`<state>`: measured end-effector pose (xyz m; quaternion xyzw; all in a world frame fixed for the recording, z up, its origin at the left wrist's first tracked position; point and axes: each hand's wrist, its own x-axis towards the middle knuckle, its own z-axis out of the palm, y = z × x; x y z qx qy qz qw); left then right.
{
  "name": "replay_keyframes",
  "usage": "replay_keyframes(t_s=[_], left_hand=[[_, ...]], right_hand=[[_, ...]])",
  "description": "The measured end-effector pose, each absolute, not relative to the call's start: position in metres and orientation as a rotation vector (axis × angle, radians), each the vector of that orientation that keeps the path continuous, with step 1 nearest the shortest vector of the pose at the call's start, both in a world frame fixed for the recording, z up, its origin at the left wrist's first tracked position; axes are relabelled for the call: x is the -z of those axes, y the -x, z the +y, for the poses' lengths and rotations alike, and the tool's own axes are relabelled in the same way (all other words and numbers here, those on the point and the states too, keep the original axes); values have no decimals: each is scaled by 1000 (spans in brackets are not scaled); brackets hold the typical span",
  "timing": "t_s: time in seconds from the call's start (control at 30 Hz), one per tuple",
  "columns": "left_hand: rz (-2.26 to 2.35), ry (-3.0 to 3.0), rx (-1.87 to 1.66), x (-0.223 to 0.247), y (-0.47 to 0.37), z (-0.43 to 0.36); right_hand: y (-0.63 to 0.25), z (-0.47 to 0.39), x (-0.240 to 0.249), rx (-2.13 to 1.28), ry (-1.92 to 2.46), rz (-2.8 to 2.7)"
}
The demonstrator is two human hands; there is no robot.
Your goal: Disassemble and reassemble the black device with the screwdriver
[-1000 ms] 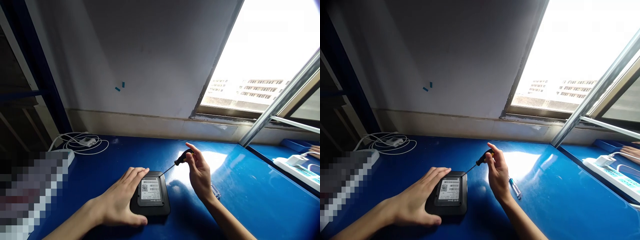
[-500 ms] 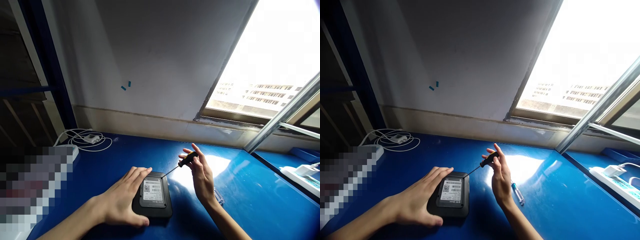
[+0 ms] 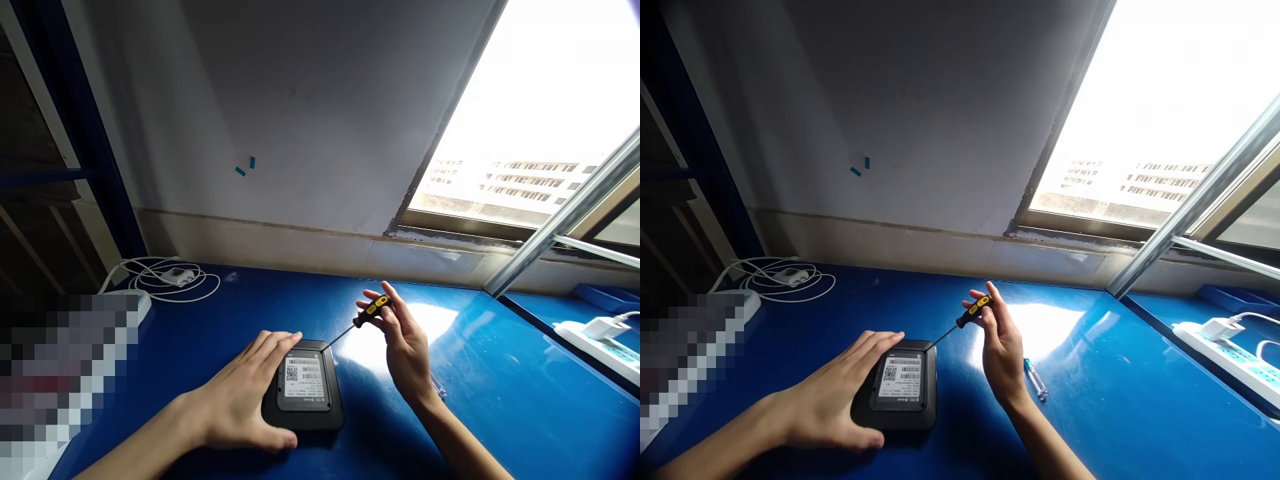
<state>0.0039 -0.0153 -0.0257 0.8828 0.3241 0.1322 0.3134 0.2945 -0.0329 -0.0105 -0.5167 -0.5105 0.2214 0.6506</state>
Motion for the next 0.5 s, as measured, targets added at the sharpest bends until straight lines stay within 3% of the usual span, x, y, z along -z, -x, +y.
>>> replay_keyframes(t_s=[0.5], left_hand=[[864,-2358,-360,28,-4,-15]], right_hand=[[-296,-33,11,-361,1310,-1177]])
